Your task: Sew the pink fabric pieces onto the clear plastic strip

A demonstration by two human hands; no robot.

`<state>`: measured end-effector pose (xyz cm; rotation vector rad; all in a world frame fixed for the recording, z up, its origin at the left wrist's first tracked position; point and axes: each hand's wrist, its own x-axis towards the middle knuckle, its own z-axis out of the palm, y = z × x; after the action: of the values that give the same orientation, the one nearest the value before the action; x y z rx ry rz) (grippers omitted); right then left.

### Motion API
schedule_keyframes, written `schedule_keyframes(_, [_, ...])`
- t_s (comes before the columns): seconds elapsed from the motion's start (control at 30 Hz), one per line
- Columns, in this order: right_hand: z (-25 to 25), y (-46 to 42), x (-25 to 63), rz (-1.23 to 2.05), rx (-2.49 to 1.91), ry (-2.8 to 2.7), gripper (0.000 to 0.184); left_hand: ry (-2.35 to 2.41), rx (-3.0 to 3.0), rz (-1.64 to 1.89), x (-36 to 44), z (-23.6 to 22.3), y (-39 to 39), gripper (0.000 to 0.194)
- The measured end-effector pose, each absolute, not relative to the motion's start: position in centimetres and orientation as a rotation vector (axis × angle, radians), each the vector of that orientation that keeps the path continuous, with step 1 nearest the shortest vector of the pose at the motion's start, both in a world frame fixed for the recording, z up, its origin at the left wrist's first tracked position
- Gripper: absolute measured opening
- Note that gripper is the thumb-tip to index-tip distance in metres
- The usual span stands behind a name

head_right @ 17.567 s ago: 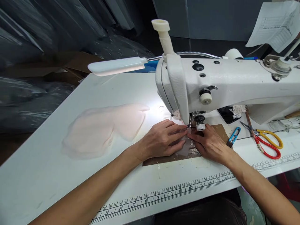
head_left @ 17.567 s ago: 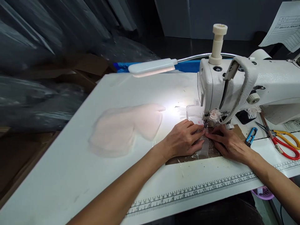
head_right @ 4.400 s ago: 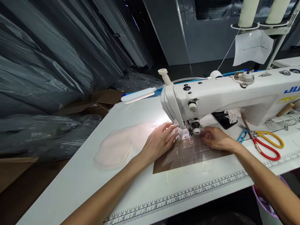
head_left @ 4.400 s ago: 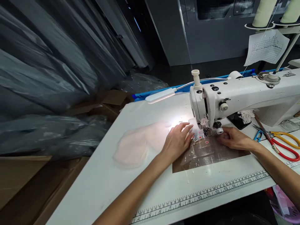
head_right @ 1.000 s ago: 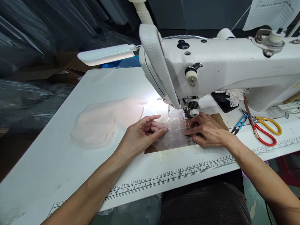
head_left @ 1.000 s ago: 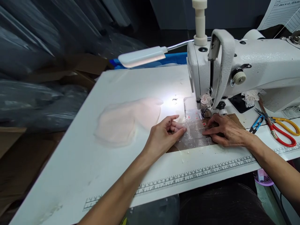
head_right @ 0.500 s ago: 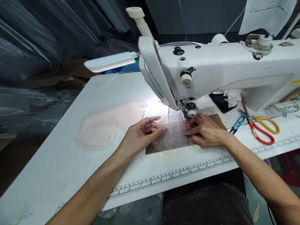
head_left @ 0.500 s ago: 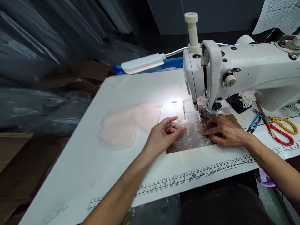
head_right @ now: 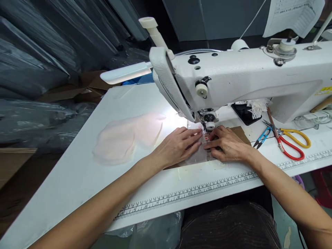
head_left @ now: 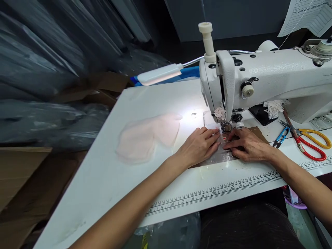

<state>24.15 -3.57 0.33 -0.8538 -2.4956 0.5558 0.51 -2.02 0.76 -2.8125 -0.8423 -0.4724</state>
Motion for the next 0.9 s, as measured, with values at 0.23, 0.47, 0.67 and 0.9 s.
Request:
schedule_keyframes(0.23, [-0.5, -3.5, 23.9, 0.415, -0.908, -2.402, 0.028, -0.862, -2.75, -0.221, 0.9, 0.4, 0.0, 0.038])
schedule_keyframes(0.47, [-0.8, -3.5, 24.0, 0.382, -0.879, -2.4, 0.029, -0.871, -2.833, -0.395, 0.2, -0.1, 0.5, 0.039])
schedule_keyframes(0.67, [-0.9, -3.4, 24.1, 0.388, -0.864, -2.408, 0.029, -0.848, -2.798, -0.519, 0.1, -0.2, 0.2, 0.04])
schedule_keyframes(0.9, [-1.0, -3.3, 24.1, 0.387, -0.849, -2.404, 0.029, -0.854, -2.802, -0.505, 0.1, 0.0, -0.2, 0.037])
